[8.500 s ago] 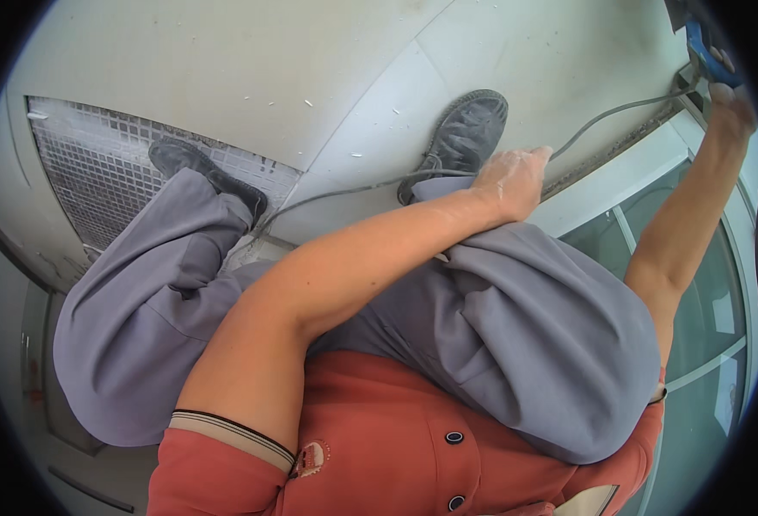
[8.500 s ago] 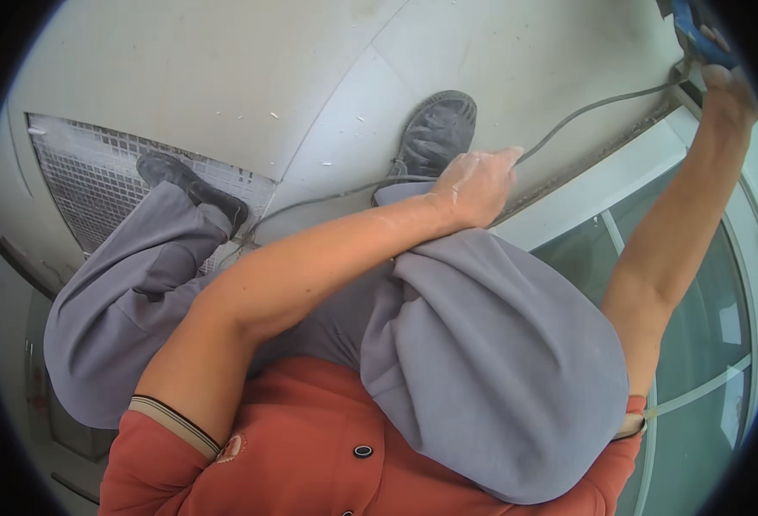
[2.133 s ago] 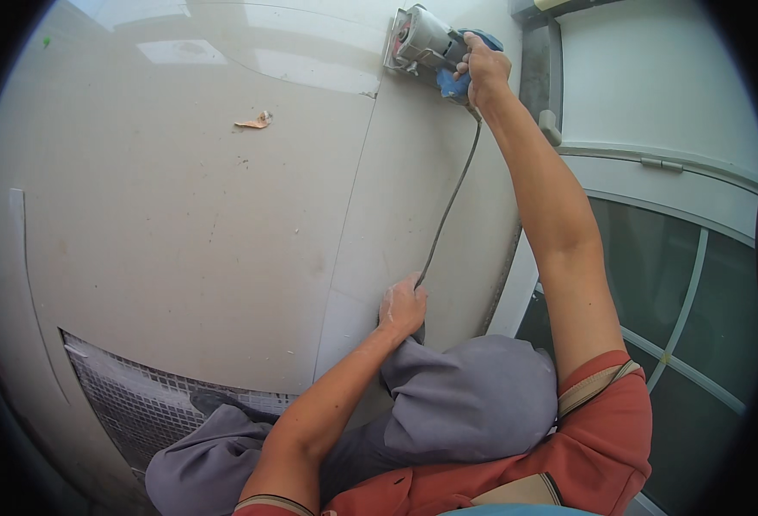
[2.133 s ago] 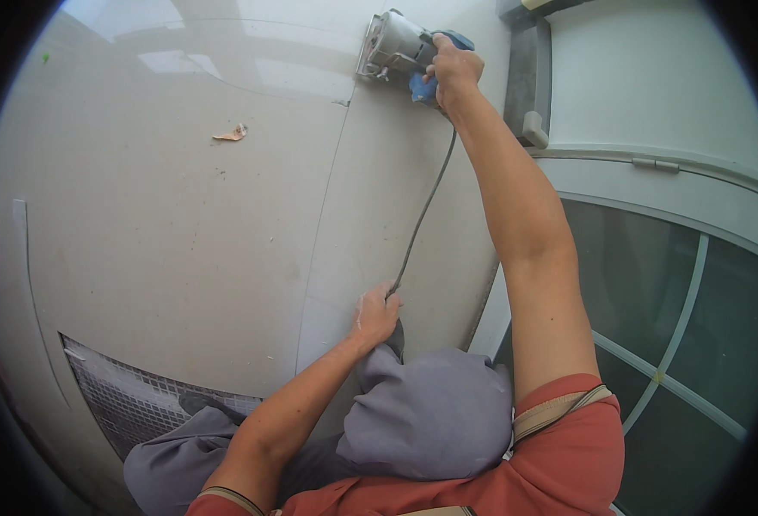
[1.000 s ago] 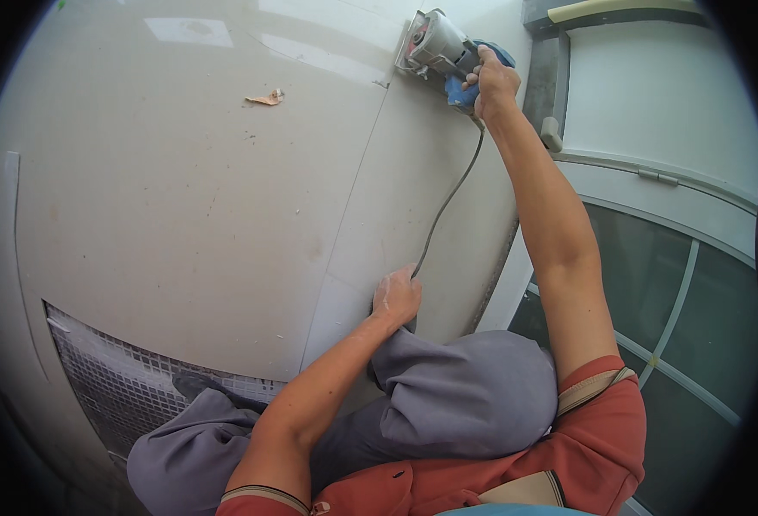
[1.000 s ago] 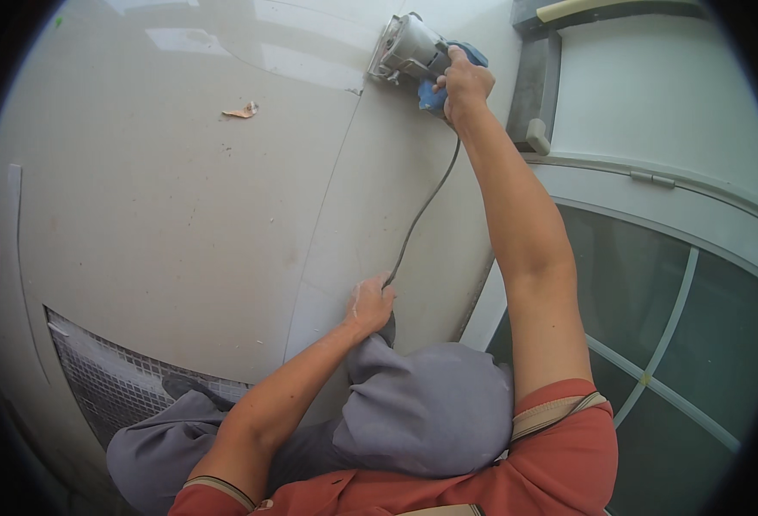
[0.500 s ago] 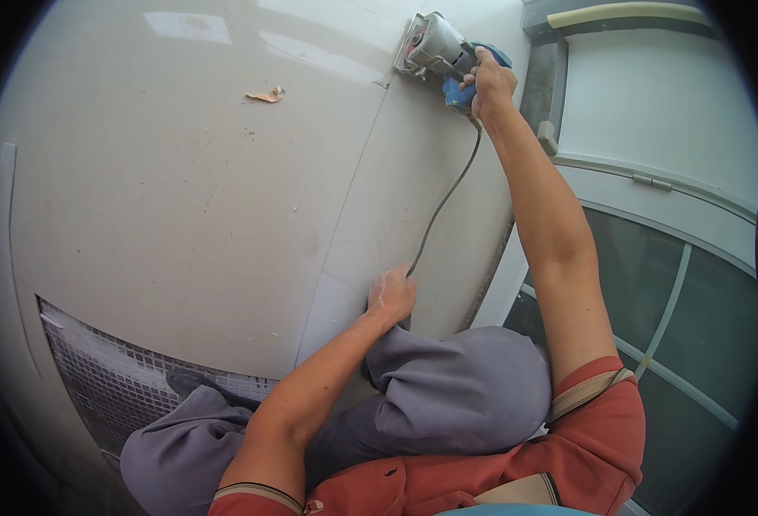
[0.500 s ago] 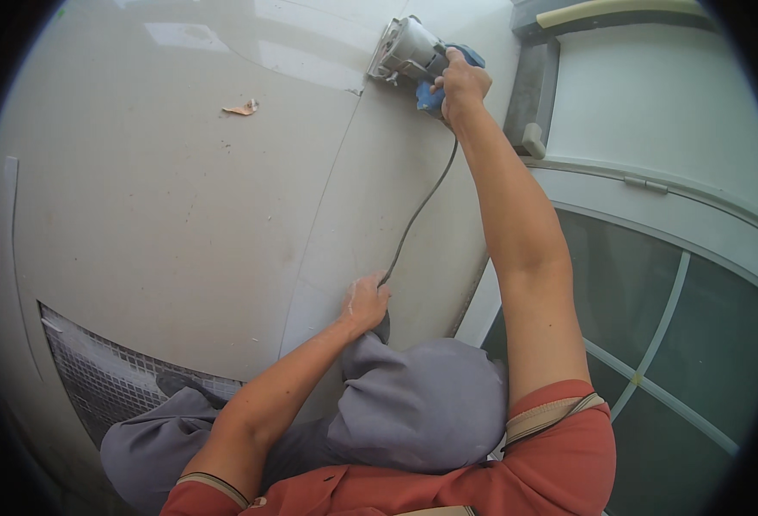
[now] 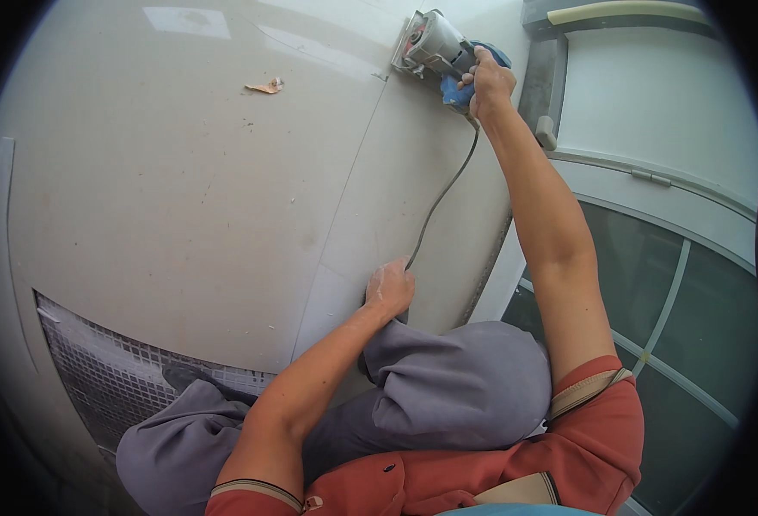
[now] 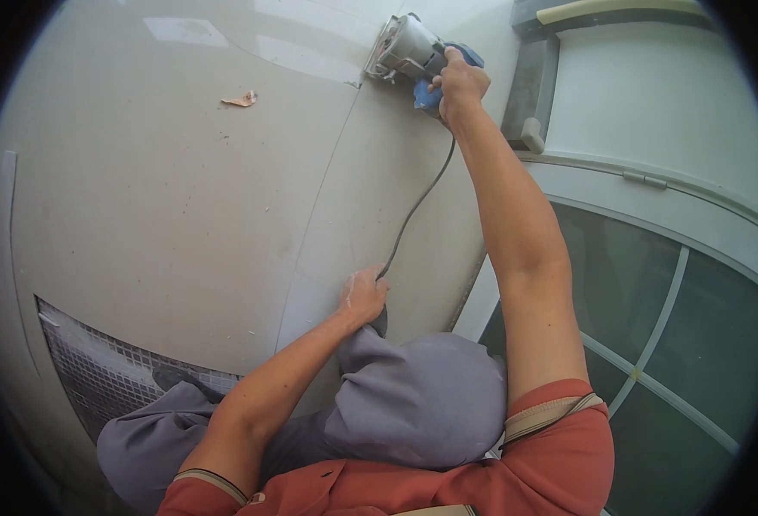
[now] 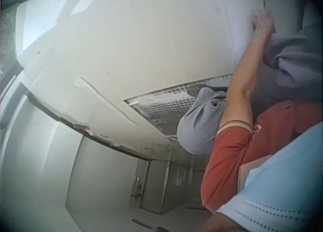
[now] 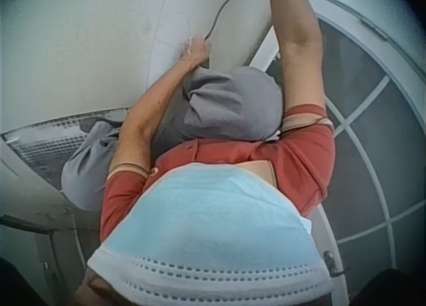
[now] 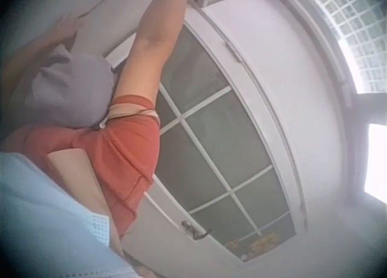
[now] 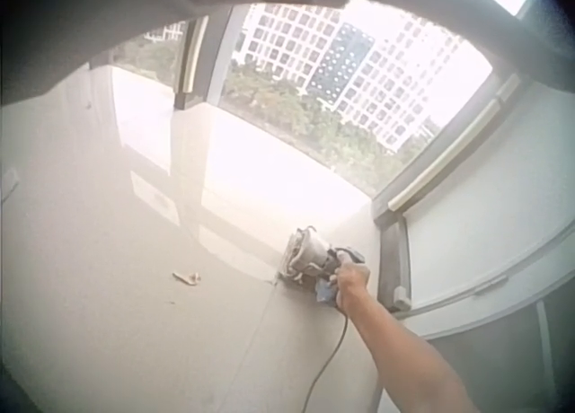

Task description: Cutting and removing floor tiles using a handheld power saw.

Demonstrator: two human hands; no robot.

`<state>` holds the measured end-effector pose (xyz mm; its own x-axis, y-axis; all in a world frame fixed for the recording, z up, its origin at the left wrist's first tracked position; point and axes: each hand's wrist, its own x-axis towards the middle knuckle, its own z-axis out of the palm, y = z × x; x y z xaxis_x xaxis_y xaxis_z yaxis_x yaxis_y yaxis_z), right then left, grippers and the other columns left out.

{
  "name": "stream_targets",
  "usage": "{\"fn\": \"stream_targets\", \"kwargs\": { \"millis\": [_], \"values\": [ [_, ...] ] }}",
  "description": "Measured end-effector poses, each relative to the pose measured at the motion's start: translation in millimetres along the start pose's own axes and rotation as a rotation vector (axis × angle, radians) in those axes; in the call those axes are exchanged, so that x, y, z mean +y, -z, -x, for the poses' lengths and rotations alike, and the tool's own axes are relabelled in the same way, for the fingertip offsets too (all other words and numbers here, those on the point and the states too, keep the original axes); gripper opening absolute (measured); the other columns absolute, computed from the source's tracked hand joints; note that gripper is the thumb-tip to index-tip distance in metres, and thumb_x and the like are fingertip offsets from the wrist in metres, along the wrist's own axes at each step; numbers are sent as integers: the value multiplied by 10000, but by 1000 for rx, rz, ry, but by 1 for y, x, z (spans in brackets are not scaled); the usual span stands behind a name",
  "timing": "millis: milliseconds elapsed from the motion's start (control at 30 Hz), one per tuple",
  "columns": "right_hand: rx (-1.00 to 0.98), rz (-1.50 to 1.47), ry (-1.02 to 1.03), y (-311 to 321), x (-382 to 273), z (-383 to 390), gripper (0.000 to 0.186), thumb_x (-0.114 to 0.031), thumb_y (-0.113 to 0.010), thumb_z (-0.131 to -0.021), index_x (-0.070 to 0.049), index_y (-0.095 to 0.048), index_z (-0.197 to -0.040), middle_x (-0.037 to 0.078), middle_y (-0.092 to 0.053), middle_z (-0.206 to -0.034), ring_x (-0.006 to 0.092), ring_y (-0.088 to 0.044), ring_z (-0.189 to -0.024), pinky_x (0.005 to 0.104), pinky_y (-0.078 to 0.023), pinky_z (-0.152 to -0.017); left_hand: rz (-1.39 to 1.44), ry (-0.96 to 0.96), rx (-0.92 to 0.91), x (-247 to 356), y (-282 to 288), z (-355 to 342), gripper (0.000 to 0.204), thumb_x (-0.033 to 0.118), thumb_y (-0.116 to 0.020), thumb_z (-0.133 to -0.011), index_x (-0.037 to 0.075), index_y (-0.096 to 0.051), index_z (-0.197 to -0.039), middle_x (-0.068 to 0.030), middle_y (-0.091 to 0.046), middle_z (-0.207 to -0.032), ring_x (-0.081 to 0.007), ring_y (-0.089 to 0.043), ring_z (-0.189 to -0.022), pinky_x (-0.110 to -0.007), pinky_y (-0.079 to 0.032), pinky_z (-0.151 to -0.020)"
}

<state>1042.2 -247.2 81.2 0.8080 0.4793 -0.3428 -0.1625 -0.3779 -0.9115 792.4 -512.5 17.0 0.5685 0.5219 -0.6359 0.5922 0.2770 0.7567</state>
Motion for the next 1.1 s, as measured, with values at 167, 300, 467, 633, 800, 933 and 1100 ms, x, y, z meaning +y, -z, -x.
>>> {"fn": "stream_targets", "kwargs": {
  "millis": [167, 300, 467, 633, 800, 933, 1100],
  "values": [
    [-4, -1, 11, 1, 1, 2, 218, -207, -659, -902, -44, -542, -816, 54, -519, -689, 148, -524, -490, 331, -479, -425, -15, 15, -17, 2, 3, 1, 363, 170, -536, -879, -2, -627, -1185, -276, -668, -1038, -450, -630, -1002, -513, -480, -916],
    [2, 11, 9, 2, 3, 1, 215, -205, -658, -902, -47, -543, -813, 52, -517, -681, 149, -525, -491, 328, -479, -426, -8, 6, -6, 3, 3, 2, 362, 170, -533, -882, -3, -631, -1185, -277, -667, -1046, -449, -629, -1014, -511, -480, -923],
    [-15, -5, 20, 5, 6, 4, 223, -211, -660, -901, -45, -543, -810, 51, -511, -663, 151, -520, -487, 336, -481, -433, 2, 8, 3, 2, 1, 1, 374, 170, -526, -883, -7, -629, -1196, -278, -665, -1061, -446, -627, -1027, -511, -479, -927],
    [-1, 5, 2, 1, 4, 9, 230, -215, -665, -898, -38, -541, -817, 55, -516, -676, 152, -517, -485, 339, -479, -434, -9, 19, -16, 1, 1, 1, 399, 167, -523, -877, -11, -620, -1220, -283, -661, -1074, -448, -626, -1034, -509, -477, -936],
    [1, 26, 5, 0, 3, 10, 229, -214, -664, -897, -36, -539, -824, 60, -521, -688, 153, -522, -490, 335, -482, -435, -14, 22, -20, 3, 3, 2, 414, 165, -524, -873, -7, -614, -1239, -286, -659, -1081, -448, -626, -1034, -507, -475, -945],
    [-2, 21, 13, 2, 6, 11, 224, -213, -658, -899, -34, -545, -829, 63, -523, -687, 155, -528, -498, 335, -488, -437, 3, 3, 10, 2, 1, 4, 406, 166, -528, -873, -6, -619, -1229, -287, -659, -1080, -448, -626, -1034, -507, -476, -942],
    [0, 33, 0, 1, 7, 13, 225, -218, -655, -903, -36, -546, -829, 59, -518, -682, 155, -527, -500, 336, -490, -439, 22, 28, -11, 4, 4, 5, 385, 164, -534, -871, -8, -626, -1203, -282, -662, -1073, -447, -623, -1041, -508, -476, -938]
  ]
}}
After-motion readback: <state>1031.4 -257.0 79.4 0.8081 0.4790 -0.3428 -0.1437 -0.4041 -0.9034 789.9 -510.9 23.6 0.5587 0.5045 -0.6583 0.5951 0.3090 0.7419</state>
